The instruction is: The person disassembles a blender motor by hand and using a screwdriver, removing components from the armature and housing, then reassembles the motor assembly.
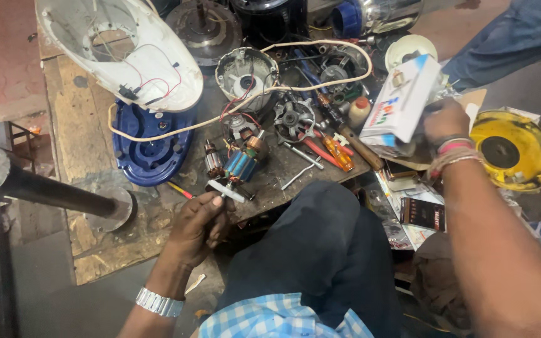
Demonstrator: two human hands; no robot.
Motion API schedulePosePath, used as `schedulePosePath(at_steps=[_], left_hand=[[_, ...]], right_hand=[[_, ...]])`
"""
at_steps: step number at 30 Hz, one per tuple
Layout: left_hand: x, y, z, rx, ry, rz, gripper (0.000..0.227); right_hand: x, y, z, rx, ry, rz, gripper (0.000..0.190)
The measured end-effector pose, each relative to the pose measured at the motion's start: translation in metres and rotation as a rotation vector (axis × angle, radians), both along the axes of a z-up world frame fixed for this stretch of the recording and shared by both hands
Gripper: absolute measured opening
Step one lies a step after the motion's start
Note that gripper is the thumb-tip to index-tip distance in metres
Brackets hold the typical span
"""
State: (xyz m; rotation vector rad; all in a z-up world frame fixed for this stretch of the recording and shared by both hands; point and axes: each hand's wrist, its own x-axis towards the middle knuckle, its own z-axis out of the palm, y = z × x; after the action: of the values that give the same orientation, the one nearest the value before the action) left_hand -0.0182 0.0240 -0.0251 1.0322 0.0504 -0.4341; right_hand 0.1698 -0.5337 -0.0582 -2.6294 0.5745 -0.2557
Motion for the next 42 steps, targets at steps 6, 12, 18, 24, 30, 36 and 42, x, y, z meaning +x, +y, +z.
schedulePosePath(at_steps=[6, 12, 18, 24, 30, 36, 42], left_hand=[[-0.005, -0.011, -0.017, 0.045, 0.097, -0.020, 0.030], [-0.008, -0.028, -0.034, 0.049, 0.076, -0.047, 0.026], [-0.012, -0.052, -0.030, 0.058, 0.009, -0.028, 0.022], [-0.008, -0.070, -0.023, 0.018, -0.028, -0.042, 0.027], [-0.009, -0.069, -0.016, 0.006, -0.128, -0.170, 0.028], [0.028, 0.006, -0.023, 0.973, -0.444, -0.197, 0.019], [0.106, 0.021, -0.039, 1.461, -0.199, 0.122, 0.045]], right_hand=[[0.014, 0.022, 0.016, -0.353, 0.134, 0.355, 0.044], [-0.068, 0.072, 0.103, -0.306, -0.447, 0.346, 0.050], [-0.123, 0.158, 0.117, -0.094, -0.605, 0.219, 0.025], [-0.145, 0.280, 0.058, 1.376, 0.020, 0.398, 0.048], [-0.134, 0.301, 0.059, 1.760, 0.267, 0.446, 0.047], [-0.137, 0.300, 0.035, 1.827, 0.123, 0.578, 0.049], [-0.133, 0.293, 0.018, 1.846, 0.132, 0.538, 0.044]])
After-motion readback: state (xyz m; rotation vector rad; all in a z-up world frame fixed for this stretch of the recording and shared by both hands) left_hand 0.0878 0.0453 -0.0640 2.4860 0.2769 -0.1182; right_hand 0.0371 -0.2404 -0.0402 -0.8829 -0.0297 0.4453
